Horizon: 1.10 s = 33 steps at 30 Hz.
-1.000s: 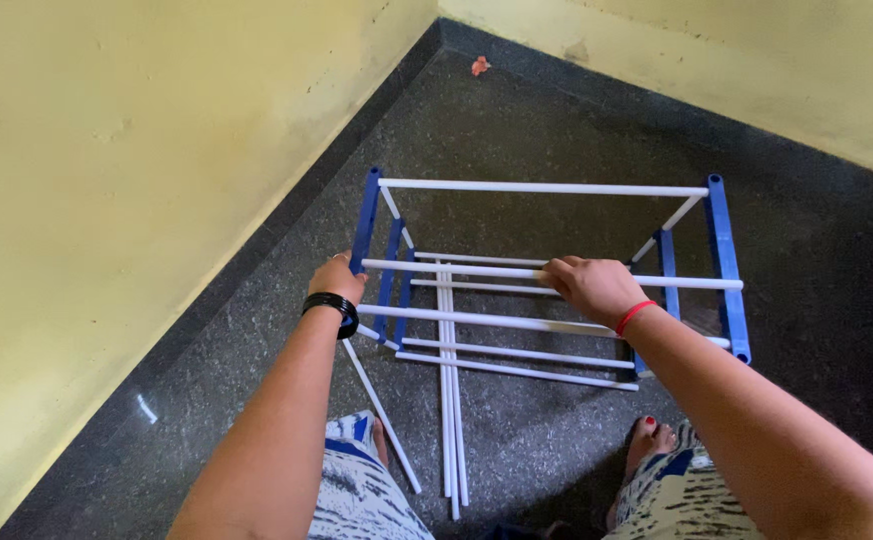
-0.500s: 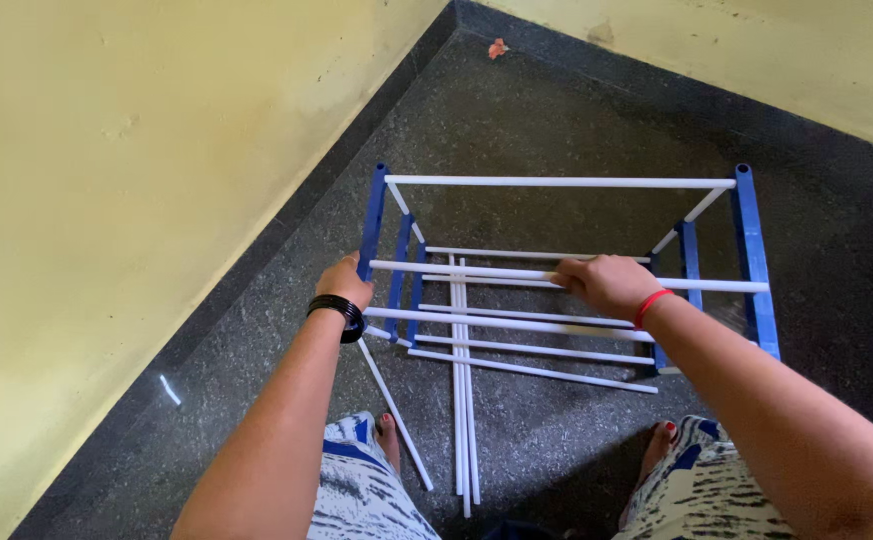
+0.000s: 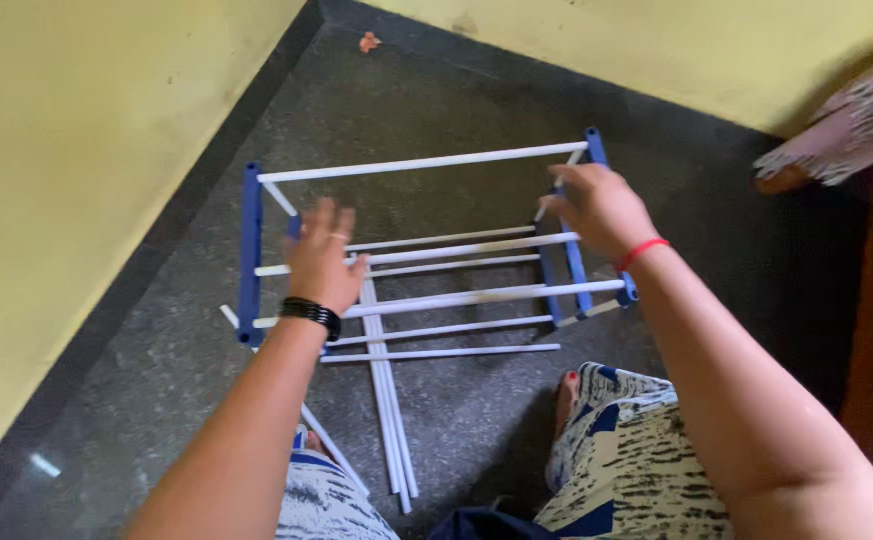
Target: The person assembles a plastic drying rack by inserting white horizontal bars into blue vertical side frames. They repeatedly pick up bars from the floor and slide them into place, gradually building the rack structure.
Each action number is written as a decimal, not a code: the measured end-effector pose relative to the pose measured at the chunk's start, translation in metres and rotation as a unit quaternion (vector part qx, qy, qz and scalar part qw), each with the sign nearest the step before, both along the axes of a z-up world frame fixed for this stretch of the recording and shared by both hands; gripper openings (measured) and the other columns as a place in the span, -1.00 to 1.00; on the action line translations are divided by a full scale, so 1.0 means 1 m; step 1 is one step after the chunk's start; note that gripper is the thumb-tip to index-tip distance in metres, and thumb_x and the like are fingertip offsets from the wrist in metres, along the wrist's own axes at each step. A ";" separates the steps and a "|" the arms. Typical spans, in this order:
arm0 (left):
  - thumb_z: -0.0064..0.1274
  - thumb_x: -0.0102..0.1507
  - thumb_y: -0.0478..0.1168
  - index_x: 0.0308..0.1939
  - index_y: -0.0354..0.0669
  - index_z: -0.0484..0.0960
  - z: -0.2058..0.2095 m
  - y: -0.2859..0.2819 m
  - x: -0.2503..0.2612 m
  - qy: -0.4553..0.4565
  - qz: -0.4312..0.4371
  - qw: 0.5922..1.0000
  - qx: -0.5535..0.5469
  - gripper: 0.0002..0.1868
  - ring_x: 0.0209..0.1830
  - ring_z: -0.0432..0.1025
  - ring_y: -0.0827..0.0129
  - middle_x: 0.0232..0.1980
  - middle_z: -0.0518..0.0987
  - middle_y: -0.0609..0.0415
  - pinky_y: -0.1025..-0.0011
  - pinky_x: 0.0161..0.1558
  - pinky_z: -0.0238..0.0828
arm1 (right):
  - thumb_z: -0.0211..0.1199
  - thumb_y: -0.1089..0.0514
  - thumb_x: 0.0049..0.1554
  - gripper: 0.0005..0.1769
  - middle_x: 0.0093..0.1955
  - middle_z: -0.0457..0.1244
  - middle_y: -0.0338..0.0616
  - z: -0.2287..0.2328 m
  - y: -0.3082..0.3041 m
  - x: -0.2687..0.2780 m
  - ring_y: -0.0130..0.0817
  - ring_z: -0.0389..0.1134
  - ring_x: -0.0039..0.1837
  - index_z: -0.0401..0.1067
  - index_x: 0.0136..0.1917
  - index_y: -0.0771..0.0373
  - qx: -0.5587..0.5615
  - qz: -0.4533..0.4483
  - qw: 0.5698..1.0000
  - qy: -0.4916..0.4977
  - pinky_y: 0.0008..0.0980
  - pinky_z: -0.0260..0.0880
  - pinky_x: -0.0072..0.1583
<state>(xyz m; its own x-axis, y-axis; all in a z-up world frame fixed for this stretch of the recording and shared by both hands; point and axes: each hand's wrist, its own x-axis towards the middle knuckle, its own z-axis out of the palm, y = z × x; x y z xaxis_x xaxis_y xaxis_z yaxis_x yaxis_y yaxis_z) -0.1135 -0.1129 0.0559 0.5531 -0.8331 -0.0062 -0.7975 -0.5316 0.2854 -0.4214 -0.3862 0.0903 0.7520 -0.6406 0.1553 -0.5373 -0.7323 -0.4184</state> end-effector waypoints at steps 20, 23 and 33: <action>-0.14 0.43 -0.10 0.14 0.30 0.67 -0.083 -0.181 -0.150 0.064 -0.204 0.968 -0.130 -0.70 -0.14 0.58 0.13 -0.17 0.67 0.08 0.13 -0.08 0.53 | 0.26 0.03 0.16 -0.30 0.06 0.42 0.10 -0.031 0.017 -0.075 -0.09 0.51 0.06 0.22 0.55 0.03 0.165 -0.235 0.945 0.154 -0.16 0.50 0.14; -0.16 0.41 -0.13 0.15 0.30 0.67 -0.085 -0.184 -0.146 0.057 -0.192 0.971 -0.132 -0.66 -0.15 0.58 0.12 -0.19 0.67 0.07 0.11 -0.11 0.51 | 0.23 0.03 0.17 -0.31 0.04 0.43 0.10 -0.022 0.022 -0.070 -0.10 0.52 0.04 0.22 0.55 0.02 0.172 -0.239 0.941 0.165 -0.17 0.51 0.12; -0.14 0.37 -0.17 0.18 0.28 0.66 -0.087 -0.195 -0.133 0.047 -0.151 0.975 -0.154 -0.63 -0.18 0.57 0.12 -0.21 0.65 0.08 0.11 -0.13 0.50 | 0.25 0.02 0.16 -0.29 0.01 0.42 0.12 -0.027 0.023 -0.071 -0.11 0.52 0.00 0.21 0.55 0.04 0.149 -0.219 0.948 0.174 -0.18 0.51 0.09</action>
